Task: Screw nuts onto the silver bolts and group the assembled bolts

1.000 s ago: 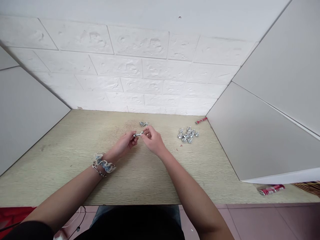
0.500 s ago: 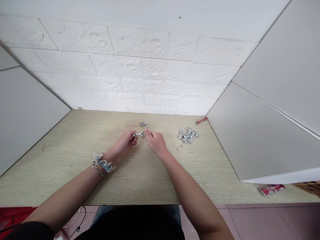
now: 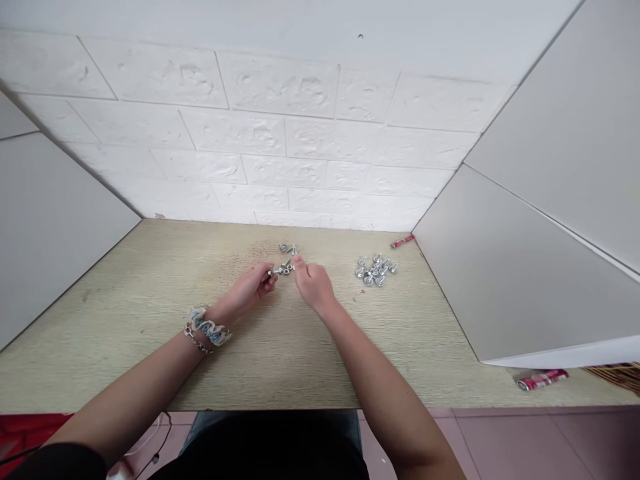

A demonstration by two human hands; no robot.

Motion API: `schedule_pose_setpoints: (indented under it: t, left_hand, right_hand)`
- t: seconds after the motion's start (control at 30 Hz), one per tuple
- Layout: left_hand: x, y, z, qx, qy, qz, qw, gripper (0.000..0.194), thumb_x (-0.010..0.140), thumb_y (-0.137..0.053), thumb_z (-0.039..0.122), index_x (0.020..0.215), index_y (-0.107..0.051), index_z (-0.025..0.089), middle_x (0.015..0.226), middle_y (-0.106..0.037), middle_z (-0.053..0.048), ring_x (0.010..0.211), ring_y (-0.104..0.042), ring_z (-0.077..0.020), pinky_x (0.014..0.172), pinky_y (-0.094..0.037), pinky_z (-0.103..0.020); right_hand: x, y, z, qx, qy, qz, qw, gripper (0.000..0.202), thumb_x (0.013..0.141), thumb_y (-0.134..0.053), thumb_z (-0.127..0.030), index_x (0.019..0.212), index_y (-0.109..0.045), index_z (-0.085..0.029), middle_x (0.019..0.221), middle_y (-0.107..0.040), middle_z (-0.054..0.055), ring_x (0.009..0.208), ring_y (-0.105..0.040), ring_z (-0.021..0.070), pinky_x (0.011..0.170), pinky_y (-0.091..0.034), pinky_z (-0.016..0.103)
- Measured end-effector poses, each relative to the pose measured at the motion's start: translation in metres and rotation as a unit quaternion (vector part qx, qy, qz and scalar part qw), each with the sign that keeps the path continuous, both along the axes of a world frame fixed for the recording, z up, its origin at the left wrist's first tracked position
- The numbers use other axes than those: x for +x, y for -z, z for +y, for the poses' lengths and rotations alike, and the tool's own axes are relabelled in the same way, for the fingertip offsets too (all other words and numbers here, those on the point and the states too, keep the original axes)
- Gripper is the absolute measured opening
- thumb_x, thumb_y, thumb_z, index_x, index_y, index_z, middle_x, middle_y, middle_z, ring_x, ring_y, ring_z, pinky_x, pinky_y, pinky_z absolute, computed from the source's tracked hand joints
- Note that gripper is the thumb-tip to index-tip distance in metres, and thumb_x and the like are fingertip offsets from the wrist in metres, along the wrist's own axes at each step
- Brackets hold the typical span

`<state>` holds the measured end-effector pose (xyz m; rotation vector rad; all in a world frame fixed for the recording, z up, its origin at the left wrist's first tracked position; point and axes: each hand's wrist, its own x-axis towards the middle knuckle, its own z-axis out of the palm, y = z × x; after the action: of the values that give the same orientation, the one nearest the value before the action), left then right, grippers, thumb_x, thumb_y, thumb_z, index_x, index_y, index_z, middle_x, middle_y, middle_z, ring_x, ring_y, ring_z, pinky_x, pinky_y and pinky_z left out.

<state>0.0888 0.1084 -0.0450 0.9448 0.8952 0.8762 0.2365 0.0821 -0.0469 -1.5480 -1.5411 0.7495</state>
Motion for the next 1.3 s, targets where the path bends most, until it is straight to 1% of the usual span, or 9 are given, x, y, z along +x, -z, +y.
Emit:
schedule_pose_setpoints:
  t: [0.13,0.27,0.37,0.47,0.57,0.83,0.93,1.1,1.3]
  left_hand:
    - [-0.0023,0.0031,0.0030,-0.005,0.003,-0.016,1.000,0.023,0.068,-0.055,0.030,0.059,-0.042,0.014,0.055,-0.041,0.003,0.048,-0.036,-0.0048,0.048,-0.031,-0.018]
    - [-0.0034,0.0039,0.0031,0.012,0.019,-0.010,1.000,0.020,0.069,-0.053,0.028,0.059,-0.045,0.013,0.056,-0.041,0.002,0.050,-0.037,-0.0053,0.050,-0.032,-0.018]
    - [-0.0019,0.0019,0.0011,0.024,0.024,0.007,0.999,0.019,0.069,-0.051,0.028,0.059,-0.046,0.013,0.056,-0.041,0.001,0.051,-0.037,-0.0057,0.050,-0.032,-0.018]
    - [0.0002,-0.0011,-0.0011,0.020,0.012,0.023,0.999,0.021,0.069,-0.051,0.030,0.059,-0.044,0.013,0.056,-0.042,0.001,0.050,-0.037,-0.0060,0.048,-0.031,-0.019]
    - [0.0012,-0.0025,-0.0016,0.015,0.005,0.020,1.000,0.022,0.069,-0.051,0.031,0.059,-0.042,0.014,0.056,-0.041,0.001,0.049,-0.036,-0.0059,0.047,-0.030,-0.019]
    - [-0.0021,0.0023,0.0011,0.033,0.034,-0.002,0.999,0.019,0.071,-0.051,0.028,0.061,-0.047,0.012,0.057,-0.040,0.001,0.052,-0.037,-0.0058,0.050,-0.031,-0.018]
    - [-0.0013,0.0022,-0.0001,0.039,0.035,0.012,0.999,0.021,0.072,-0.049,0.029,0.061,-0.047,0.012,0.057,-0.041,0.001,0.051,-0.037,-0.0059,0.049,-0.031,-0.018]
    - [0.0011,-0.0006,-0.0018,0.023,0.020,0.033,0.999,0.023,0.071,-0.050,0.031,0.058,-0.044,0.013,0.055,-0.043,0.001,0.049,-0.036,-0.0065,0.047,-0.030,-0.019]
    - [-0.0010,0.0011,0.0007,0.024,0.027,0.003,0.999,0.021,0.070,-0.052,0.029,0.058,-0.044,0.013,0.056,-0.040,0.002,0.050,-0.037,-0.0061,0.049,-0.031,-0.019]
  right_hand:
    - [-0.0006,-0.0029,0.0013,0.045,-0.037,0.025,0.998,0.024,0.076,-0.050,-0.042,0.080,-0.053,-0.018,0.058,-0.048,-0.004,0.050,-0.040,0.0082,0.050,-0.031,0.020]
    - [-0.0038,0.0005,0.0039,0.050,-0.102,0.034,0.993,0.028,0.071,-0.055,-0.033,0.096,-0.054,-0.021,0.074,-0.054,-0.003,0.053,-0.043,0.0071,0.053,-0.035,0.020]
    - [-0.0041,0.0030,0.0035,0.037,-0.105,-0.005,0.994,0.021,0.075,-0.051,-0.037,0.081,-0.059,-0.019,0.070,-0.056,0.000,0.055,-0.046,0.0091,0.056,-0.035,0.022]
    - [-0.0017,0.0036,0.0017,-0.035,-0.037,-0.065,0.997,0.052,0.085,-0.031,-0.049,0.048,-0.046,-0.016,0.048,-0.046,0.002,0.048,-0.043,0.0109,0.054,-0.032,0.024]
    - [0.0008,0.0022,0.0014,-0.051,-0.001,-0.061,0.997,0.059,0.086,-0.022,-0.053,0.043,-0.039,-0.016,0.045,-0.042,0.003,0.048,-0.042,0.0110,0.053,-0.031,0.024]
    - [-0.0043,0.0013,0.0041,0.016,-0.122,0.044,0.991,0.029,0.071,-0.055,-0.037,0.096,-0.053,-0.021,0.075,-0.056,-0.003,0.052,-0.044,0.0074,0.051,-0.034,0.019]
    - [-0.0043,0.0046,0.0038,0.007,-0.111,0.009,0.994,0.026,0.076,-0.048,-0.042,0.079,-0.057,-0.018,0.066,-0.055,-0.001,0.052,-0.045,0.0089,0.052,-0.033,0.021]
    - [0.0006,0.0052,0.0024,-0.037,0.015,-0.052,0.998,0.061,0.085,-0.021,-0.057,0.043,-0.039,-0.017,0.043,-0.040,0.002,0.045,-0.040,0.0110,0.050,-0.030,0.024]
    - [-0.0018,0.0015,0.0041,0.010,-0.079,0.037,0.996,0.032,0.074,-0.052,-0.045,0.092,-0.055,-0.019,0.068,-0.054,-0.002,0.054,-0.045,0.0085,0.053,-0.035,0.021]
